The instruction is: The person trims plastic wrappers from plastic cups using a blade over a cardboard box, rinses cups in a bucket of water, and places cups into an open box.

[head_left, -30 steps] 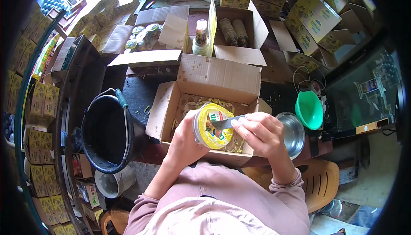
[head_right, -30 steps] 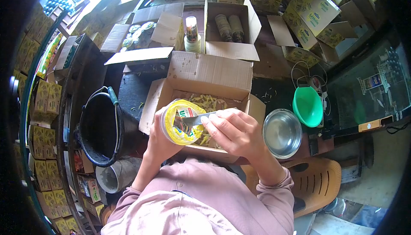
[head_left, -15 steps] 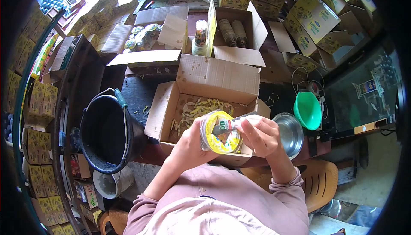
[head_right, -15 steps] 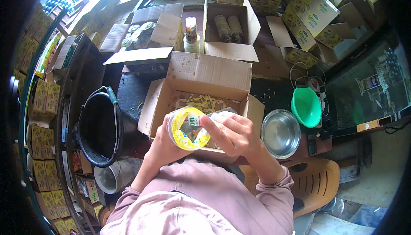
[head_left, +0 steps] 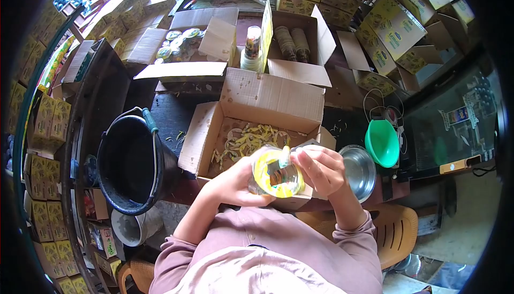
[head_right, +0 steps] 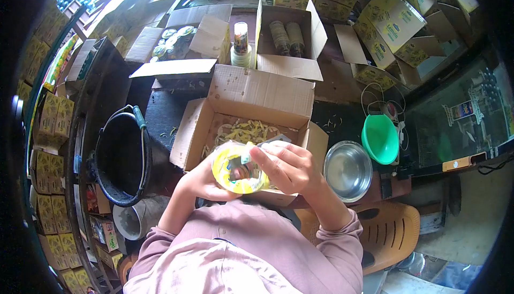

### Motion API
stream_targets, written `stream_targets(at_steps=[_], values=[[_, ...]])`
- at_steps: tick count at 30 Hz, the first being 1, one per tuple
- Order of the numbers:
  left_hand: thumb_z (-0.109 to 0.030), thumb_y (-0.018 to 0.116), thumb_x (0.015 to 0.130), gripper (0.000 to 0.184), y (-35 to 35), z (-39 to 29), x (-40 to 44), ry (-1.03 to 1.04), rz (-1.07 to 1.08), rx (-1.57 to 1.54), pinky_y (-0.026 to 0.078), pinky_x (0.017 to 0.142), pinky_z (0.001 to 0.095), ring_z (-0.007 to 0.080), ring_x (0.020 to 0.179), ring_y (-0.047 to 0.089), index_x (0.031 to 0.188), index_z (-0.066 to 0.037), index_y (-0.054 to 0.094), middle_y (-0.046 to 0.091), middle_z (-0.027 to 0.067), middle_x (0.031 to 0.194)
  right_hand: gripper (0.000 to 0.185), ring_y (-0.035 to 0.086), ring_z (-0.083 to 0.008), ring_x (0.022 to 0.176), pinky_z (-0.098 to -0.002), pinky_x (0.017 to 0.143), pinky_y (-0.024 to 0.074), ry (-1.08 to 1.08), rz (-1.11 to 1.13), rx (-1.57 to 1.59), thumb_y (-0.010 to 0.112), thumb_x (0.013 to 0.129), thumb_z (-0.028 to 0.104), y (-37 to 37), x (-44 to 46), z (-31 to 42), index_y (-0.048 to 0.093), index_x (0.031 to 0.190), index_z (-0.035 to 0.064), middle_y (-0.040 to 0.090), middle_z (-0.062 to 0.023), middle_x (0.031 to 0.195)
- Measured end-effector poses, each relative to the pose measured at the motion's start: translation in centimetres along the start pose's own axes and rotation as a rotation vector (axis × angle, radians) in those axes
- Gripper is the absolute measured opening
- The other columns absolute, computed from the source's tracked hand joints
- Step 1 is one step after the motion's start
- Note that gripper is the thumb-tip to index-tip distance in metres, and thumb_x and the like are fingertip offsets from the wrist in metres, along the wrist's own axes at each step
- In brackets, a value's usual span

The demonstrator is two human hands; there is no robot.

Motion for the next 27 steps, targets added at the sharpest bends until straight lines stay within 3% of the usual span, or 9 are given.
stream_targets(at_steps=[4, 8, 9, 13, 16, 20, 21, 25, 27], values=[[-0.016, 0.068, 0.061, 0.062, 0.8, 1.6, -0.5, -0.153, 0.09, -0.205, 0.032, 0.094, 0.0347, 0.0247, 0.104, 0.044, 0.116, 0.001, 0.043, 0.045, 0.0146, 0.113, 0.042, 0.062, -0.0157, 0.067, -0.0274, 0.061, 0.0526, 0.012, -0.015, 0.022, 0.068, 0.064, 0.008, 0.0, 0.5, -0.1, 0.058, 0.103, -0.0022, 0.062, -0.0059, 0.074], [-0.016, 0.065, 0.065, 0.048, 2.3, 3.5, -1.4, -0.419, 0.298, -0.615, 0.045, 0.069, 0.0267, 0.0137, 0.079, 0.053, 0.106, -0.001, 0.046, 0.056, 0.0081, 0.09, 0.031, 0.061, -0.0147, 0.068, -0.0255, 0.063, 0.0523, -0.037, 0.041, -0.007, 0.07, 0.063, 0.011, 0.6, 0.8, 0.4, 0.064, 0.093, 0.0026, 0.061, -0.0037, 0.072], [-0.012, 0.063, 0.066, 0.042, 2.3, 2.9, -0.7, -0.239, 0.332, -0.663, 0.044, 0.056, 0.0228, 0.01, 0.068, 0.053, 0.103, -0.001, 0.046, 0.057, 0.0054, 0.079, 0.028, 0.061, -0.0144, 0.069, -0.025, 0.063, 0.0522, -0.059, 0.051, -0.021, 0.07, 0.063, 0.011, 0.8, 0.8, 0.6, 0.065, 0.09, 0.0038, 0.06, -0.0031, 0.072], [-0.006, 0.066, 0.059, 0.053, 3.2, 4.8, -1.4, -0.382, 0.385, -0.909, 0.043, 0.052, 0.0244, 0.0154, 0.06, 0.055, 0.106, 0.006, 0.045, 0.057, 0.0136, 0.077, 0.025, 0.06, -0.0146, 0.068, -0.0256, 0.063, 0.052, -0.049, 0.053, -0.025, 0.067, 0.06, 0.009, 1.5, 0.4, 0.5, 0.066, 0.084, 0.0046, 0.057, -0.0025, 0.07], [-0.014, 0.065, 0.065, 0.054, 3.7, 4.7, -1.5, -0.179, 0.56, -1.177, 0.045, 0.063, 0.0262, 0.0163, 0.075, 0.055, 0.11, 0.004, 0.043, 0.056, 0.0121, 0.089, 0.026, 0.06, -0.0151, 0.068, -0.0269, 0.062, 0.0519, -0.051, 0.054, -0.026, 0.064, 0.057, 0.008, 1.8, 0.3, 0.3, 0.066, 0.082, 0.0037, 0.056, -0.0027, 0.071], [-0.017, 0.067, 0.065, 0.068, 2.4, 7.5, -1.9, -0.305, 0.395, -1.03, 0.043, 0.082, 0.0312, 0.0188, 0.094, 0.053, 0.122, 0.002, 0.034, 0.048, 0.0139, 0.109, 0.024, 0.059, -0.0158, 0.069, -0.0279, 0.061, 0.0517, -0.005, 0.066, -0.091, 0.063, 0.057, 0.008, 1.6, -0.1, -0.3, 0.065, 0.08, 0.0032, 0.057, -0.0034, 0.072], [-0.019, 0.067, 0.067, 0.068, 0.6, 8.3, -2.0, -0.347, 0.111, -0.751, 0.037, 0.091, 0.0334, 0.0182, 0.107, 0.045, 0.122, -0.001, 0.032, 0.044, 0.0123, 0.115, 0.023, 0.059, -0.0159, 0.069, -0.028, 0.061, 0.0516, -0.001, 0.064, -0.125, 0.064, 0.057, 0.008, 1.4, -0.2, -0.5, 0.064, 0.08, 0.0031, 0.057, -0.0035, 0.072], [-0.016, 0.065, 0.068, 0.066, -1.9, 3.7, -0.6, -0.159, -0.146, -0.207, 0.026, 0.099, 0.0332, 0.0206, 0.113, 0.04, 0.122, -0.001, 0.031, 0.043, 0.0118, 0.117, 0.021, 0.058, -0.0163, 0.067, -0.0278, 0.059, 0.0496, 0.049, 0.088, -0.2, 0.063, 0.059, 0.009, 0.8, -0.3, -1.2, 0.064, 0.079, 0.0028, 0.057, -0.0036, 0.071], [-0.014, 0.068, 0.067, 0.067, -1.2, 1.5, -0.8, -0.033, -0.296, -0.004, 0.03, 0.097, 0.0338, 0.0204, 0.111, 0.042, 0.121, 0.001, 0.03, 0.044, 0.0142, 0.114, 0.021, 0.056, -0.0159, 0.065, -0.0276, 0.058, 0.0483, 0.06, 0.089, -0.219, 0.063, 0.06, 0.009, 1.1, -0.4, -1.3, 0.064, 0.08, 0.0032, 0.057, -0.0031, 0.07]])
Point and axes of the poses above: each hand's wrist, its own x-axis towards the middle knuckle, its own y-axis out of the palm, z = x × y, the point moved 8 cm from there along x, towards the middle knuckle
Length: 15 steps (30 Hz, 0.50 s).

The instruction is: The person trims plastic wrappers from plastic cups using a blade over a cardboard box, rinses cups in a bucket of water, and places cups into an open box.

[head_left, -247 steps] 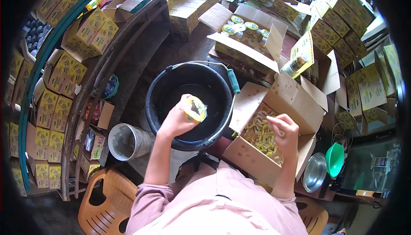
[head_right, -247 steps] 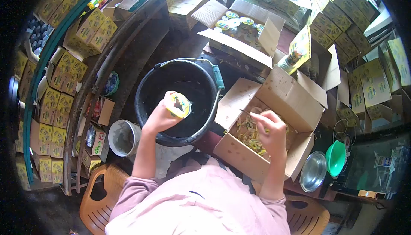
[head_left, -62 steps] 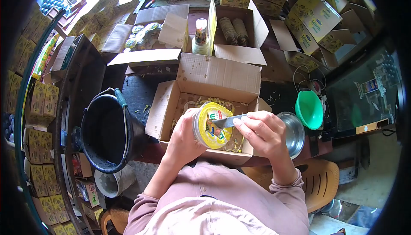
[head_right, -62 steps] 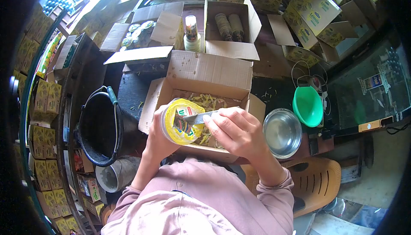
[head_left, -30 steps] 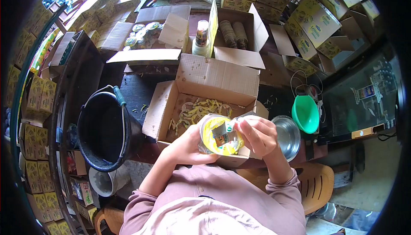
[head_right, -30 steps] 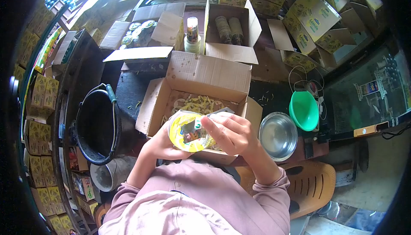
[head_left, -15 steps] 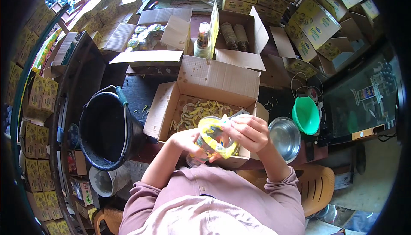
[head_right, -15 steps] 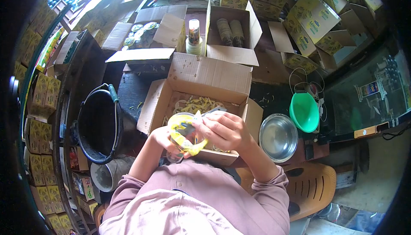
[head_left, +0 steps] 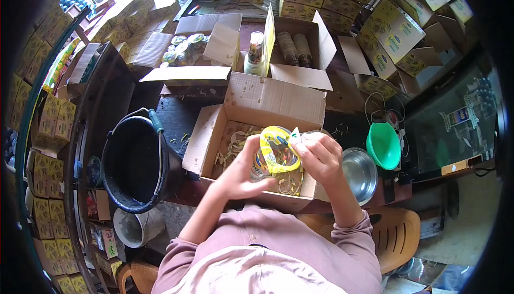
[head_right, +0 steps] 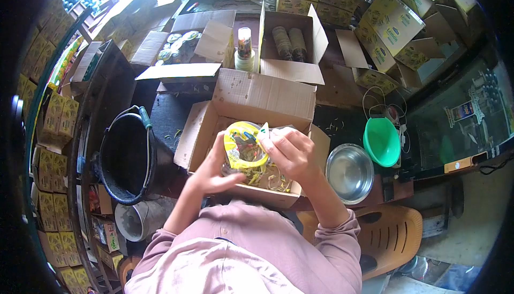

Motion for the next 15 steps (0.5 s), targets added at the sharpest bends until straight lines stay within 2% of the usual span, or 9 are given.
stream_targets(at_steps=[1, 2, 3, 5, 6, 10, 15], values=[[-0.014, 0.07, 0.067, 0.068, 0.3, -0.7, -0.3, 0.071, -0.083, 0.095, 0.032, 0.095, 0.0338, 0.0205, 0.109, 0.044, 0.12, 0.002, 0.03, 0.046, 0.0145, 0.112, 0.021, 0.056, -0.0158, 0.065, -0.0278, 0.059, 0.0484, 0.001, 0.015, 0.01, 0.063, 0.059, 0.009, 0.2, 0.1, 0.1, 0.064, 0.079, 0.0033, 0.056, -0.003, 0.07], [-0.014, 0.075, 0.063, 0.07, 0.2, -0.9, -0.4, 0.078, -0.185, 0.179, 0.04, 0.087, 0.0325, 0.0217, 0.099, 0.051, 0.118, 0.0, 0.033, 0.05, 0.0137, 0.106, 0.021, 0.056, -0.0156, 0.065, -0.028, 0.059, 0.0485, 0.001, 0.028, 0.022, 0.063, 0.059, 0.009, 0.3, 0.3, 0.3, 0.064, 0.079, 0.0033, 0.056, -0.0029, 0.07], [-0.014, 0.075, 0.062, 0.069, 0.0, -0.7, -0.6, 0.06, -0.243, 0.247, 0.042, 0.085, 0.0322, 0.0221, 0.096, 0.053, 0.116, -0.001, 0.034, 0.051, 0.0133, 0.104, 0.021, 0.056, -0.0154, 0.065, -0.0282, 0.059, 0.0485, 0.0, 0.043, 0.035, 0.063, 0.059, 0.009, 0.5, 0.5, 0.4, 0.064, 0.079, 0.0034, 0.056, -0.0028, 0.07], [-0.013, 0.077, 0.06, 0.069, -0.7, -0.1, -1.0, 0.021, -0.356, 0.38, 0.045, 0.08, 0.0315, 0.0229, 0.09, 0.057, 0.114, -0.002, 0.036, 0.054, 0.0124, 0.1, 0.032, 0.054, -0.0134, 0.061, -0.027, 0.056, 0.0478, -0.028, 0.035, 0.036, 0.065, 0.06, 0.007, 0.6, 0.6, 0.9, 0.063, 0.092, 0.0027, 0.056, -0.002, 0.068], [-0.011, 0.077, 0.058, 0.068, -1.1, -0.3, -1.1, 0.041, -0.359, 0.426, 0.047, 0.076, 0.032, 0.0241, 0.087, 0.059, 0.113, -0.003, 0.038, 0.056, 0.0134, 0.097, 0.036, 0.054, -0.0129, 0.06, -0.0266, 0.055, 0.0475, -0.025, 0.027, 0.043, 0.065, 0.061, 0.007, 0.5, 0.7, 0.9, 0.062, 0.096, 0.0021, 0.056, -0.0019, 0.068], [-0.01, 0.075, 0.057, 0.066, -1.3, 0.4, -1.4, -0.002, -0.248, 0.361, 0.047, 0.076, 0.0319, 0.0252, 0.086, 0.059, 0.112, -0.002, 0.038, 0.056, 0.0139, 0.094, 0.046, 0.053, -0.0117, 0.055, -0.0253, 0.051, 0.046, -0.014, -0.077, 0.115, 0.067, 0.064, 0.006, 0.0, 0.3, 0.7, 0.057, 0.108, -0.0014, 0.057, -0.0024, 0.068], [-0.012, 0.07, 0.061, 0.066, -1.1, 0.0, -1.4, -0.011, -0.138, 0.353, 0.046, 0.077, 0.0317, 0.0262, 0.086, 0.059, 0.115, 0.001, 0.035, 0.057, 0.0152, 0.095, 0.047, 0.053, -0.0127, 0.053, -0.026, 0.049, 0.0459, -0.039, -0.104, 0.148, 0.067, 0.064, 0.004, -0.2, 0.2, 1.2, 0.055, 0.108, -0.0053, 0.059, -0.0047, 0.071]])
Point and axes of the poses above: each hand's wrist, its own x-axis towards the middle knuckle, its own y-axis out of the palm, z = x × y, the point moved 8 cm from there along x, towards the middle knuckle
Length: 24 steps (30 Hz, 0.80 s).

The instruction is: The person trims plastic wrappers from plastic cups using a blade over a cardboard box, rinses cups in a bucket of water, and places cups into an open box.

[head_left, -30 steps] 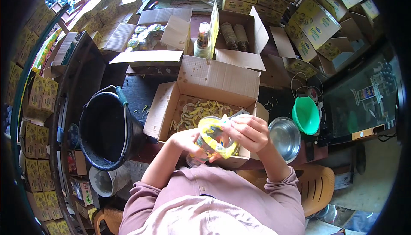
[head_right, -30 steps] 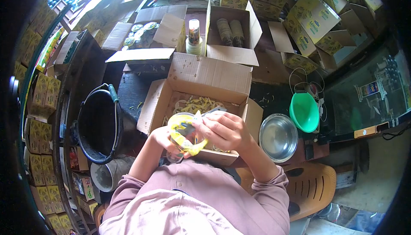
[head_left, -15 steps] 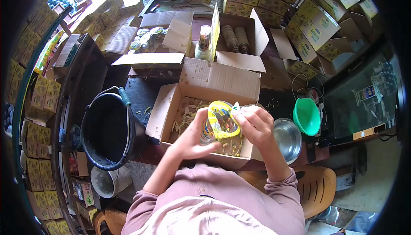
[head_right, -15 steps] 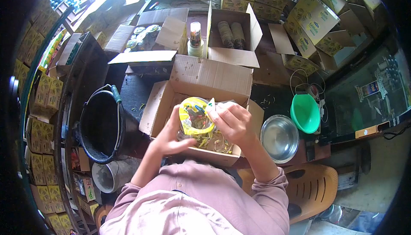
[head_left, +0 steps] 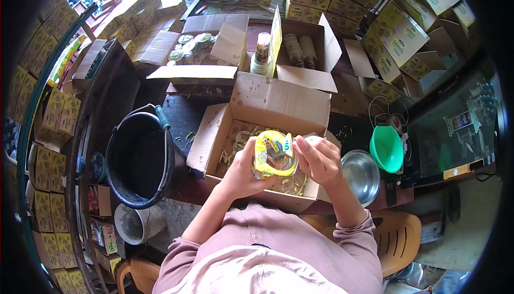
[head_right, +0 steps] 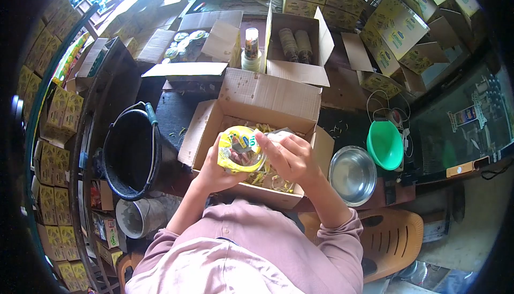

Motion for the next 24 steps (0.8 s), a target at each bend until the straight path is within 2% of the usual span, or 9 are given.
stream_targets(at_steps=[6, 9, 12, 15, 17, 18, 21, 24], values=[[-0.014, 0.07, 0.063, 0.069, 0.4, 0.7, 0.3, 0.002, 0.121, -0.11, 0.044, 0.081, 0.0321, 0.0229, 0.089, 0.058, 0.119, 0.004, 0.035, 0.056, 0.0156, 0.098, 0.046, 0.057, -0.0153, 0.058, -0.028, 0.051, 0.0482, -0.042, -0.021, 0.041, 0.066, 0.065, 0.002, 0.1, -0.1, 0.1, 0.054, 0.109, -0.0061, 0.061, -0.0075, 0.076], [-0.014, 0.07, 0.064, 0.065, 1.0, 1.1, -0.1, -0.101, 0.173, -0.31, 0.043, 0.083, 0.0313, 0.0195, 0.092, 0.056, 0.118, 0.003, 0.038, 0.057, 0.0138, 0.099, 0.045, 0.059, -0.0165, 0.06, -0.0287, 0.053, 0.0495, -0.044, -0.005, 0.069, 0.065, 0.066, 0.002, 0.1, -0.1, 0.1, 0.053, 0.108, -0.0066, 0.062, -0.0088, 0.079], [-0.008, 0.069, 0.067, 0.045, 0.4, -0.8, 0.7, 0.047, 0.177, -0.374, 0.043, 0.066, 0.0207, 0.0046, 0.076, 0.05, 0.107, -0.001, 0.048, 0.055, 0.0009, 0.085, 0.044, 0.059, -0.0171, 0.061, -0.0288, 0.054, 0.0504, -0.056, -0.009, 0.08, 0.064, 0.066, 0.002, 0.2, 0.2, 0.3, 0.054, 0.108, -0.007, 0.062, -0.0093, 0.079], [-0.007, 0.069, 0.067, 0.04, 2.2, -0.2, -0.3, -0.085, 0.465, -0.532, 0.042, 0.066, 0.021, 0.0061, 0.075, 0.051, 0.103, -0.001, 0.051, 0.056, 0.001, 0.082, 0.043, 0.06, -0.0173, 0.062, -0.0286, 0.055, 0.0509, -0.043, 0.01, 0.09, 0.064, 0.066, 0.003, 0.5, 0.3, 0.0, 0.054, 0.106, -0.0069, 0.062, -0.009, 0.078], [-0.007, 0.069, 0.066, 0.039, 2.7, 0.1, -0.8, -0.213, 0.398, -0.705, 0.044, 0.065, 0.0225, 0.0088, 0.072, 0.053, 0.101, -0.001, 0.052, 0.057, 0.002, 0.08, 0.042, 0.06, -0.0167, 0.063, -0.0284, 0.057, 0.0513, -0.026, 0.012, 0.102, 0.065, 0.064, 0.004, 0.6, 0.4, -0.1, 0.056, 0.104, -0.0056, 0.062, -0.007, 0.076], [-0.007, 0.069, 0.066, 0.039, 3.0, 0.0, -1.0, -0.288, 0.432, -0.771, 0.044, 0.065, 0.023, 0.0098, 0.072, 0.054, 0.1, -0.001, 0.053, 0.058, 0.0027, 0.08, 0.041, 0.06, -0.0163, 0.063, -0.0283, 0.057, 0.0512, -0.048, 0.006, 0.117, 0.065, 0.064, 0.004, 0.6, 0.7, 0.1, 0.057, 0.103, -0.0049, 0.062, -0.0065, 0.075], [-0.008, 0.07, 0.067, 0.061, 4.6, 2.4, -2.2, -0.367, 0.691, -0.887, 0.04, 0.086, 0.0275, 0.0113, 0.093, 0.05, 0.12, -0.003, 0.04, 0.052, 0.0039, 0.104, 0.033, 0.06, -0.0152, 0.063, -0.0279, 0.057, 0.0509, -0.044, 0.028, 0.121, 0.066, 0.063, 0.006, 0.8, 1.0, 0.1, 0.061, 0.095, -0.001, 0.061, -0.0048, 0.072], [-0.008, 0.07, 0.067, 0.06, 3.4, 2.3, -1.2, -0.285, 0.527, -0.763, 0.041, 0.084, 0.0273, 0.011, 0.091, 0.05, 0.12, -0.004, 0.041, 0.052, 0.0034, 0.102, 0.028, 0.06, -0.0155, 0.063, -0.0272, 0.057, 0.0507, 0.01, 0.064, 0.096, 0.066, 0.062, 0.005, 0.5, 1.0, -0.8, 0.063, 0.09, 0.0009, 0.062, -0.0044, 0.072]])
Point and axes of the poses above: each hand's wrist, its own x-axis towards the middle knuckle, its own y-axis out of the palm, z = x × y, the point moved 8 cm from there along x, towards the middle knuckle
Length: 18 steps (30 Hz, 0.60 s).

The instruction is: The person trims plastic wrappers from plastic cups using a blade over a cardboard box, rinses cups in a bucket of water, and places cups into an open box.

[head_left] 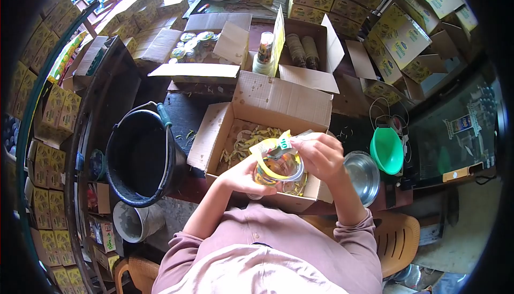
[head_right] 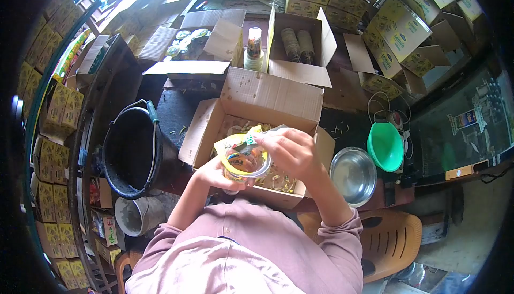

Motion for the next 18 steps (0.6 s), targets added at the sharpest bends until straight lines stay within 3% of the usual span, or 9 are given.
stream_targets(at_steps=[4, 5, 7, 12, 18], values=[[-0.008, 0.071, 0.065, 0.067, -1.6, -1.7, -0.1, 0.162, -0.184, 0.227, 0.039, 0.088, 0.0275, 0.0111, 0.097, 0.048, 0.122, -0.001, 0.036, 0.052, 0.0036, 0.102, 0.02, 0.059, -0.0153, 0.064, -0.0266, 0.057, 0.0502, 0.021, -0.044, -0.046, 0.065, 0.061, 0.003, -2.0, 0.9, 0.3, 0.064, 0.08, 0.0041, 0.061, -0.0033, 0.07], [-0.01, 0.073, 0.063, 0.073, -2.0, -2.0, -0.2, 0.198, -0.207, 0.416, 0.039, 0.089, 0.0283, 0.012, 0.1, 0.047, 0.124, 0.001, 0.033, 0.052, 0.0045, 0.103, 0.018, 0.059, -0.015, 0.066, -0.0264, 0.058, 0.05, 0.031, -0.025, -0.065, 0.066, 0.06, 0.005, -2.3, 0.8, 0.4, 0.065, 0.078, 0.0053, 0.06, -0.0033, 0.072], [-0.012, 0.074, 0.063, 0.075, -2.2, -1.9, -0.5, 0.15, -0.296, 0.3, 0.039, 0.088, 0.0293, 0.0136, 0.099, 0.049, 0.124, 0.002, 0.033, 0.053, 0.0063, 0.103, 0.019, 0.059, -0.0149, 0.068, -0.0261, 0.058, 0.0496, 0.025, 0.009, -0.115, 0.067, 0.059, 0.006, -2.4, 0.8, 1.0, 0.065, 0.078, 0.0053, 0.06, -0.0031, 0.073], [-0.016, 0.075, 0.06, 0.077, -2.0, -4.5, -1.0, 0.188, -0.429, 0.685, 0.043, 0.082, 0.0319, 0.0252, 0.095, 0.055, 0.122, 0.001, 0.033, 0.053, 0.0177, 0.104, 0.021, 0.058, -0.015, 0.068, -0.0269, 0.059, 0.0487, 0.023, 0.112, -0.187, 0.067, 0.058, 0.007, -1.7, 0.2, 1.4, 0.065, 0.078, 0.0046, 0.059, -0.0035, 0.075], [-0.015, 0.074, 0.06, 0.071, -1.2, -5.3, -0.9, 0.205, -0.417, 0.714, 0.044, 0.079, 0.0326, 0.0283, 0.092, 0.057, 0.117, 0.0, 0.036, 0.055, 0.0172, 0.1, 0.019, 0.059, -0.0148, 0.069, -0.0271, 0.059, 0.0493, 0.006, 0.117, -0.215, 0.067, 0.058, 0.007, -1.4, -0.1, 1.1, 0.064, 0.077, 0.0046, 0.059, -0.0032, 0.074]])
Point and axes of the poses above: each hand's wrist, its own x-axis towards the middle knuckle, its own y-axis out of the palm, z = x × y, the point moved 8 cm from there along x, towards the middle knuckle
